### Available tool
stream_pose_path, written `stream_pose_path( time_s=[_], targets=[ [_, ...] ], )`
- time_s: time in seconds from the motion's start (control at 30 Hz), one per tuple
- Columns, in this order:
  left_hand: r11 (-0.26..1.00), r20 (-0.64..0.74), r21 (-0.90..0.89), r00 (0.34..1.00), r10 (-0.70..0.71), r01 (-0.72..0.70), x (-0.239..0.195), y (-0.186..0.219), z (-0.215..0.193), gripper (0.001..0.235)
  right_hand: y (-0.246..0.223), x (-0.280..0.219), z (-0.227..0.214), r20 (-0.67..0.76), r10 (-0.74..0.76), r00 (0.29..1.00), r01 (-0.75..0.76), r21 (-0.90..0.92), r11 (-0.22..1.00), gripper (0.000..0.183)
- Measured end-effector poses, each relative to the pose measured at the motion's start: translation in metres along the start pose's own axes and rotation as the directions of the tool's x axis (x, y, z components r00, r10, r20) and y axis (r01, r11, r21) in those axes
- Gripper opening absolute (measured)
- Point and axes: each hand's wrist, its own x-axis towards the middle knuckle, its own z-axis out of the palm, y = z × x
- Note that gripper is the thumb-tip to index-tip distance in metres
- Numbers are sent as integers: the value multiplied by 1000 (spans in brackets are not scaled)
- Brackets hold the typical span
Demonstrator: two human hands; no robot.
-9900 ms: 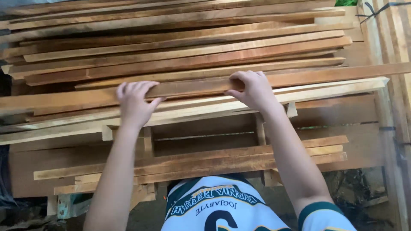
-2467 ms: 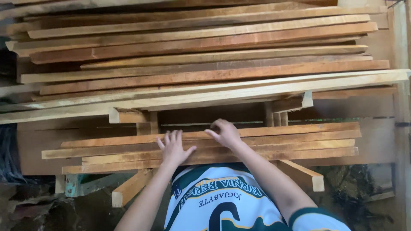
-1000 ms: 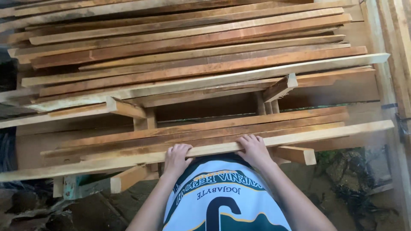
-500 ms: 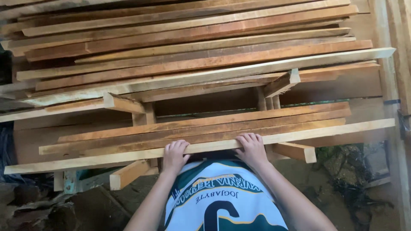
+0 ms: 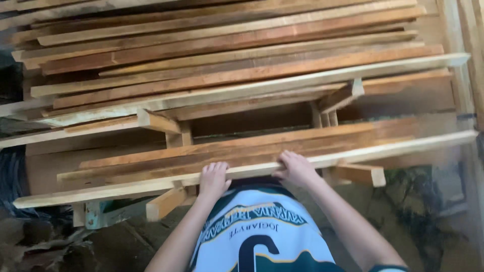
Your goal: The person repeatedly picks up wooden planks from a large pile and places them onto a lower wooden rack. The hands lift the planks and align them on the rack, repeating this process for several pieces of wood.
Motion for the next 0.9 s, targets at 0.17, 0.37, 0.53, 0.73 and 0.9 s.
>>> stream_pose_path(
  time_s=[0.17,0.37,0.53,0.73,0.9],
  targets=[
    [994,7,-82,998,69,-69,1,7,-7,35,-2,1,8,11,-5,1000,7,-206,979,38],
    [992,-111,-52,988,109,-115,-22,-4,-12,49,-7,-18,37,-277,-140,951,68,-255,965,41],
    [996,-79,-42,994,70,-73,-7,-23,19,41,-15,-23,40,-345,-159,925,54,-296,954,41],
    [957,56,-289,998,-8,24,-8,-21,-12,53,-26,-17,56,-425,-145,893,18,-288,958,56],
    [995,-181,-83,983,37,-52,10,-29,37,45,-25,-13,57,-401,-167,901,38,-309,950,51]
  ],
)
